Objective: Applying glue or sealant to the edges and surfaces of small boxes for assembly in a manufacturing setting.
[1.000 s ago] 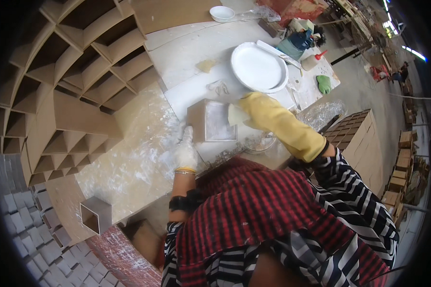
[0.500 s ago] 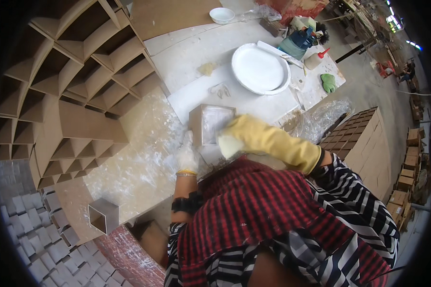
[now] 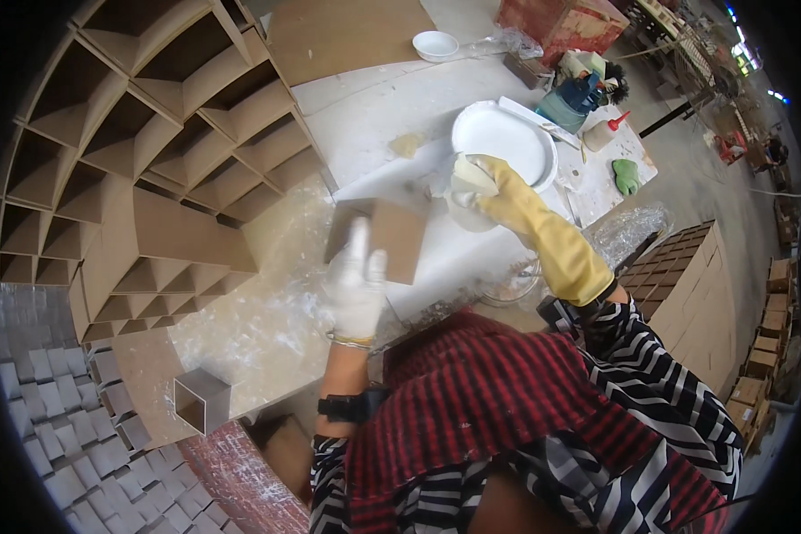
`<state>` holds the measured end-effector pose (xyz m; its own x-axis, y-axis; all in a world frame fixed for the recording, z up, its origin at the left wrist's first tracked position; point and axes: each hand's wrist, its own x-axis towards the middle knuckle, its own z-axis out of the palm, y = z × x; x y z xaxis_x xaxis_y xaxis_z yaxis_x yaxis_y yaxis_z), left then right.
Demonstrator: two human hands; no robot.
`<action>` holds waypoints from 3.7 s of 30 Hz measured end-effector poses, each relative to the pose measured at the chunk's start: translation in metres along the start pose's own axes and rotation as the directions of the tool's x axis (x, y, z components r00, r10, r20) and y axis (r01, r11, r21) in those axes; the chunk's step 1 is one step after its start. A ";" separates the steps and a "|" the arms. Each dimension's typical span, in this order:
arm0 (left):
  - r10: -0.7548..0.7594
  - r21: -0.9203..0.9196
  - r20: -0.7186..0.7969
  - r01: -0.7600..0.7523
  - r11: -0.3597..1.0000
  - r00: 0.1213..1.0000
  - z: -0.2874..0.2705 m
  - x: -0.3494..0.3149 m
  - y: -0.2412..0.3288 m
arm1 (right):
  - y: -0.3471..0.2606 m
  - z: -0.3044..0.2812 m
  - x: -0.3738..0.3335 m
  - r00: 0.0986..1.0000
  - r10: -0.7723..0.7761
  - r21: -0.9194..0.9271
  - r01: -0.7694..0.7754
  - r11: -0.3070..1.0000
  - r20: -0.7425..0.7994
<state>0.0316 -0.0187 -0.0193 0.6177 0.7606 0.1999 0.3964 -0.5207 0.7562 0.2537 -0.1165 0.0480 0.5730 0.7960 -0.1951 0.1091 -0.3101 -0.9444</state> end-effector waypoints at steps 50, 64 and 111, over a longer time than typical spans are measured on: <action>-0.311 -0.297 0.169 0.349 0.889 0.935 0.025 -0.057 -0.095 | -0.030 0.144 0.003 0.730 -0.386 -0.522 0.677 0.518 0.563; -0.151 -0.206 0.119 0.173 0.963 0.981 0.066 -0.064 -0.148 | 0.009 0.177 0.004 0.756 -0.160 -0.689 0.648 0.325 0.635; -0.382 -0.151 0.115 0.396 0.906 0.917 0.012 -0.026 -0.070 | 0.027 0.043 0.024 0.920 -0.248 -0.713 0.391 0.582 0.303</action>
<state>-0.0044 -0.0064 -0.0849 0.4930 0.8519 -0.1768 0.5011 -0.1119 0.8581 0.2350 -0.0835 0.0060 0.2540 0.9669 -0.0259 0.8667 -0.2394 -0.4377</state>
